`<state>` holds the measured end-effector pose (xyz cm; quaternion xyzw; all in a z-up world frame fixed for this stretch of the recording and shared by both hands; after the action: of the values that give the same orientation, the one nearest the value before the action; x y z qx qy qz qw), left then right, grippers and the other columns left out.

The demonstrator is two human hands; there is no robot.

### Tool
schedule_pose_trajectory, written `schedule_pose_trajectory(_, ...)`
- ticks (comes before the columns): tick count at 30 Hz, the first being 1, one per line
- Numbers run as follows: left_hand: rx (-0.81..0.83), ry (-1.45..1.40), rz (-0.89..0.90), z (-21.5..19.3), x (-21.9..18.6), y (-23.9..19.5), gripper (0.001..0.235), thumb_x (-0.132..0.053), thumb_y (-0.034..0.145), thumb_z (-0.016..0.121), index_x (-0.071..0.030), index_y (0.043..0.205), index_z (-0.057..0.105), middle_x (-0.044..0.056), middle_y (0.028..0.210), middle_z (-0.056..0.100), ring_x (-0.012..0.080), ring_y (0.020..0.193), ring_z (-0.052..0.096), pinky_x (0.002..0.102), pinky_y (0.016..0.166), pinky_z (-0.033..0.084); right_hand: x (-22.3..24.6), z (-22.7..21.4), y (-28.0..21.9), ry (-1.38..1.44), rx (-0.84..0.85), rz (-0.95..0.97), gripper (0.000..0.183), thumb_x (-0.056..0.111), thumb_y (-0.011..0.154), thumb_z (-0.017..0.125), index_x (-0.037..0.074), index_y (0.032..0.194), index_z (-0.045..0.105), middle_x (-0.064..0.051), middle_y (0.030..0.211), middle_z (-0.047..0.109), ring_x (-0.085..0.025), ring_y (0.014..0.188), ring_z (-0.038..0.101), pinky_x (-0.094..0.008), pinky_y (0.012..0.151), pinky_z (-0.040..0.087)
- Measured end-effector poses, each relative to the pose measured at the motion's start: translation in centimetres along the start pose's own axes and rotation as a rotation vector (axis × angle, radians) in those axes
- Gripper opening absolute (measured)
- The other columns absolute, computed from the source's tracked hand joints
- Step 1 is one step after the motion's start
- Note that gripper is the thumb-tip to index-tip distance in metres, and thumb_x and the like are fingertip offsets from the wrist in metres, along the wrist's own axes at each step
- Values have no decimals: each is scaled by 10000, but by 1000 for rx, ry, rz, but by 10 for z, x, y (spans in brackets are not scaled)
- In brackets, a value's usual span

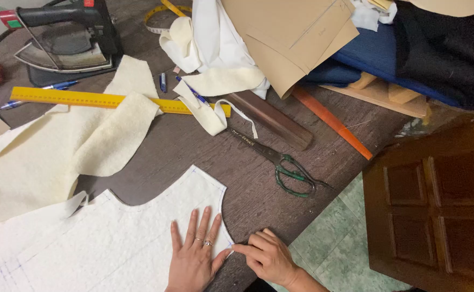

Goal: Cutting out a garment piece from white fabric using large scissors following a pattern

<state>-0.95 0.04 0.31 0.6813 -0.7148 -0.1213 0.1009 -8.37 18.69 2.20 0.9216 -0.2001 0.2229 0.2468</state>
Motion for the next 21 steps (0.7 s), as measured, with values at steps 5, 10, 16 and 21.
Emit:
schedule_pose_trajectory(5,-1,22,12,-3,1,1,779,-633,876,341,-192,1511,251,51,1602,203,266,1480,182,617,1136,159,0,0,1,13,-4,-3,317,22,840,536,109,1103,689,-40,712,438,-240,602,447,-372,561,362)
schedule_pose_trajectory(10,-11,14,5,-5,0,2,775,-634,887,338,-194,1517,243,47,1603,199,260,1479,182,606,1144,151,0,1,-1,21,-16,9,298,37,863,524,110,1100,689,-43,725,446,-229,603,447,-361,556,352)
schedule_pose_trajectory(16,0,3,0,-2,1,1,781,-644,873,351,-196,1506,262,49,1604,197,261,1484,171,609,1142,149,1,-1,2,9,-14,12,312,41,867,522,125,1116,691,-36,725,446,-225,602,451,-359,553,355)
schedule_pose_trajectory(21,0,5,9,-6,1,2,754,-624,898,327,-186,1509,262,58,1599,205,268,1480,175,606,1148,133,6,-7,9,63,-42,11,249,50,904,518,103,1067,699,-28,698,452,-221,590,457,-351,558,350)
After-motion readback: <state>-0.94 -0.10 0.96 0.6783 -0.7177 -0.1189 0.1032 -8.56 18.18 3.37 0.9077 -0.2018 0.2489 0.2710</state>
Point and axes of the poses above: each hand's wrist, its own y-axis towards the middle knuckle, its own z-axis out of the palm, x = y × z, the point moved 1 cm from there along y, towards the middle knuckle
